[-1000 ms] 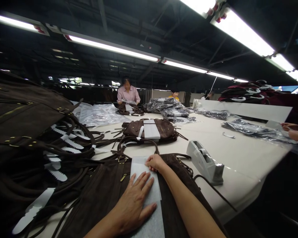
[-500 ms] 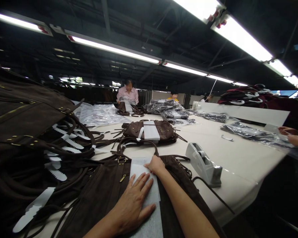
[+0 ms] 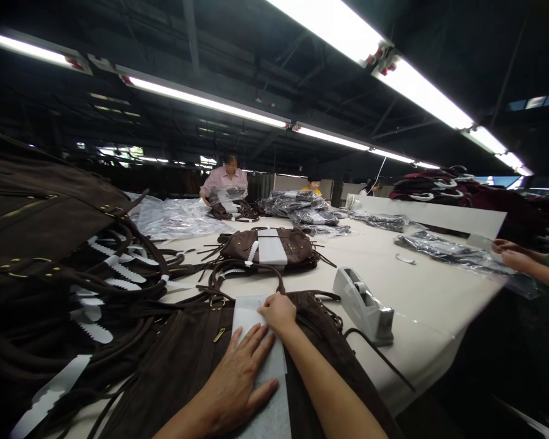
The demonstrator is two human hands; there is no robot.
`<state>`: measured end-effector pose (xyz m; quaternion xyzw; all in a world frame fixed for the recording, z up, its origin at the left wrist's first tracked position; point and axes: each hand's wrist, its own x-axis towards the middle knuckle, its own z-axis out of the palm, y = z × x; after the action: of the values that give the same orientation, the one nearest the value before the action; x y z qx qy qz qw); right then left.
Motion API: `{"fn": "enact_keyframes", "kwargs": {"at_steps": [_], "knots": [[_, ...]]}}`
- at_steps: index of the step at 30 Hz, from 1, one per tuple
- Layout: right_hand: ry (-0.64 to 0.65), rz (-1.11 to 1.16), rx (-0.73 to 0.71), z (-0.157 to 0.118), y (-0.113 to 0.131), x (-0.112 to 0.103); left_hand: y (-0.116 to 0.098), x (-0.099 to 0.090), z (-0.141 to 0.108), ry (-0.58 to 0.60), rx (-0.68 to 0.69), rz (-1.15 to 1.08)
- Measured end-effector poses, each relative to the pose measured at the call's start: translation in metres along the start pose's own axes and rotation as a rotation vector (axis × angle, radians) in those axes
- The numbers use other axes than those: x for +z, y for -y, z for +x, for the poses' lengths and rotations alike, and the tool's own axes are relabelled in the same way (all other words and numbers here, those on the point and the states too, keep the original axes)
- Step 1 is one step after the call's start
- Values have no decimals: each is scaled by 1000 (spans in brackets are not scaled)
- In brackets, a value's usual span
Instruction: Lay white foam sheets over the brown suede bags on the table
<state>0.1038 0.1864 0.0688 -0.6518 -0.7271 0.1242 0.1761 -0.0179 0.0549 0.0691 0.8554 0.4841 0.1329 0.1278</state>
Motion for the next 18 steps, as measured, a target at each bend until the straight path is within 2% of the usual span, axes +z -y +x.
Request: {"fn": "enact_keyframes", "kwargs": {"at_steps": [8,18], "knots": [[107,-119,-112,-20,2,-26,2,2,-1,-21,16,17],[103,-132,-193,-50,-15,-34,3,3,-1,-26,30,0]]}}
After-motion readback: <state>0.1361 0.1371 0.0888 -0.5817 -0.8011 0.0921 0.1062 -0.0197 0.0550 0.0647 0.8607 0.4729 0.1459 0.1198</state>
